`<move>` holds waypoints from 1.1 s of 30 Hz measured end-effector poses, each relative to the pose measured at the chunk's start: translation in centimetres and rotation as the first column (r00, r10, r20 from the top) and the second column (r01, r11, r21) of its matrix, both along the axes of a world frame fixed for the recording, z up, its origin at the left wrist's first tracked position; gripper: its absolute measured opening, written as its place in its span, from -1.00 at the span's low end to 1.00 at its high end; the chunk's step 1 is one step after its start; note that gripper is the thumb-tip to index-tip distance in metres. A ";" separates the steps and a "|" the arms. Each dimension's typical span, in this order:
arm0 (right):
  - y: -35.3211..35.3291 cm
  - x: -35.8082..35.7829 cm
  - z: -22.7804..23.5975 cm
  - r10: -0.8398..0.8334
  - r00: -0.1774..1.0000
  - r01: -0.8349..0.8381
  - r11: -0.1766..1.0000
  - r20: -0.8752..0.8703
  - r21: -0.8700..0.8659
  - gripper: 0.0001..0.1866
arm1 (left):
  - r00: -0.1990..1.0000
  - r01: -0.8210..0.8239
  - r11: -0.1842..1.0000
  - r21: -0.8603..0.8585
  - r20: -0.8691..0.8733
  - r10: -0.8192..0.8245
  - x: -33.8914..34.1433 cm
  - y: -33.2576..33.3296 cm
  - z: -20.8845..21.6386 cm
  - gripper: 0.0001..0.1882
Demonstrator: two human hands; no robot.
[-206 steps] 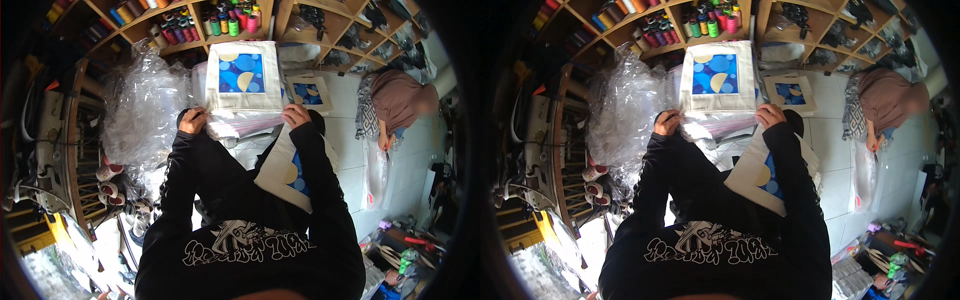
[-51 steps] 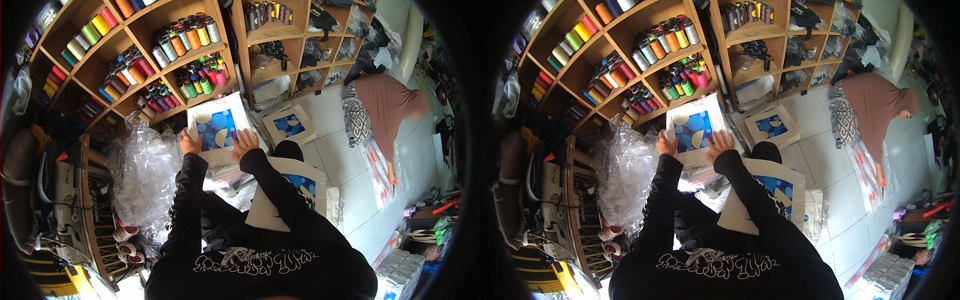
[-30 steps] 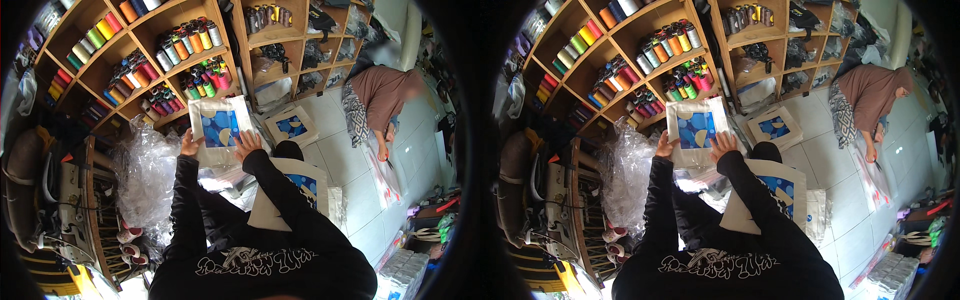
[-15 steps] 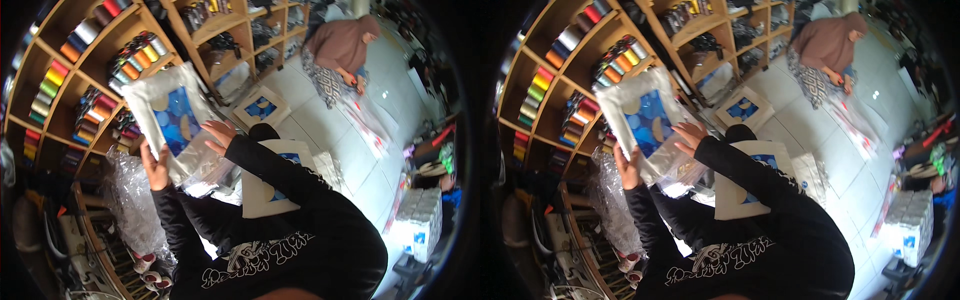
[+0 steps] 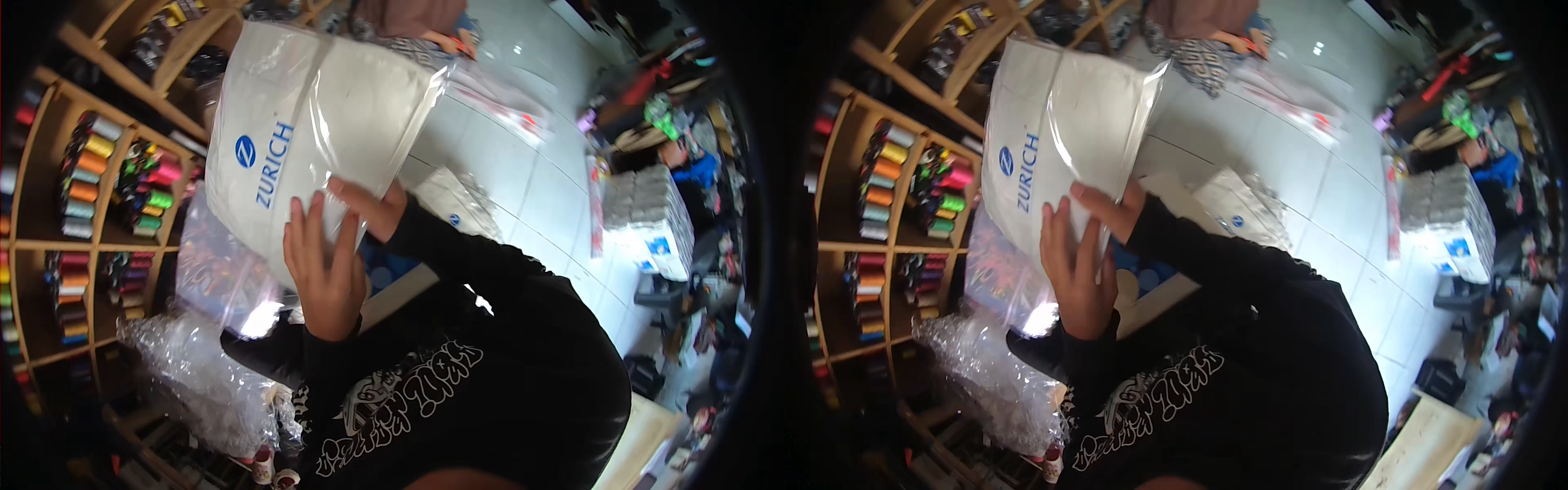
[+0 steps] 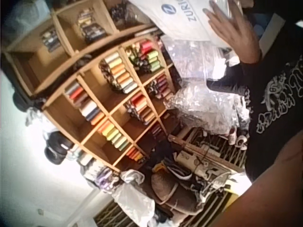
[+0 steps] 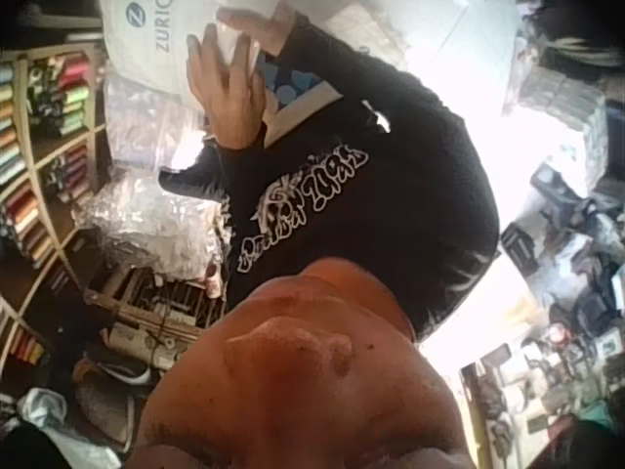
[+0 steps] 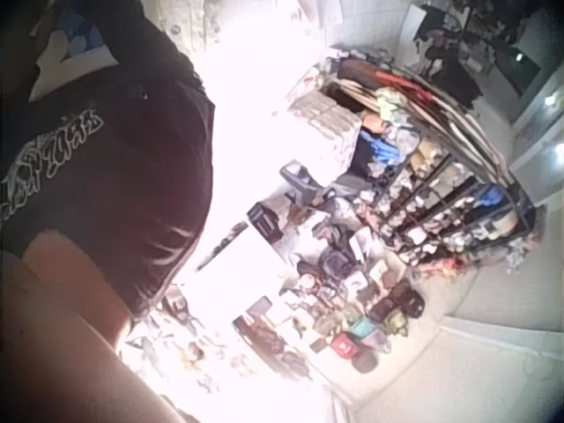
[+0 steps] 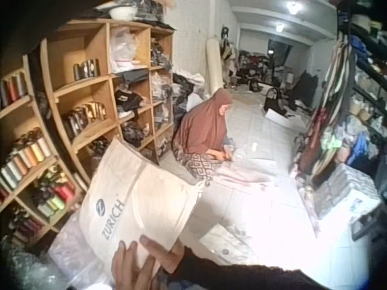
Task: The person folds canvas tote bags by hand, inserts them into clear plastic sleeves, and stacks the packaged bags.
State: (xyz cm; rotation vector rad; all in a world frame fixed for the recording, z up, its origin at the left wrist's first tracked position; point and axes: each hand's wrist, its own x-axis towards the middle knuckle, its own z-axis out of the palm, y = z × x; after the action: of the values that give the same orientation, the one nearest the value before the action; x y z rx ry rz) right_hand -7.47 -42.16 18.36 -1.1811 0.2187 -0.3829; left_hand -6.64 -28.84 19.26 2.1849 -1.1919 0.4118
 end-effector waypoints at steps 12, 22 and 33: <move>-19.5 -12.0 -4.6 -0.816 0.578 0.770 0.551 0.016 0.320 -0.57 | 0.915 0.170 0.940 0.296 -0.402 -0.039 -0.1 1.1 -11.2 -0.28; -12.8 -17.3 -35.0 -0.833 0.270 0.288 0.548 -0.482 -0.785 -0.36 | 0.902 0.221 0.926 0.305 -0.426 -0.075 -0.5 2.7 -13.2 -0.32; -12.4 -16.7 -31.9 -0.490 0.434 -0.225 0.754 -0.756 -0.617 -0.38 | 0.895 0.225 0.934 0.277 -0.437 -0.086 -0.6 2.8 -13.5 -0.36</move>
State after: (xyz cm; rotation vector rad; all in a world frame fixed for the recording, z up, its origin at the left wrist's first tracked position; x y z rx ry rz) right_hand -24.13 -54.56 -13.52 -2.0225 1.2568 0.1216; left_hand -7.29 -26.01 5.81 2.2623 -1.2383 -0.3373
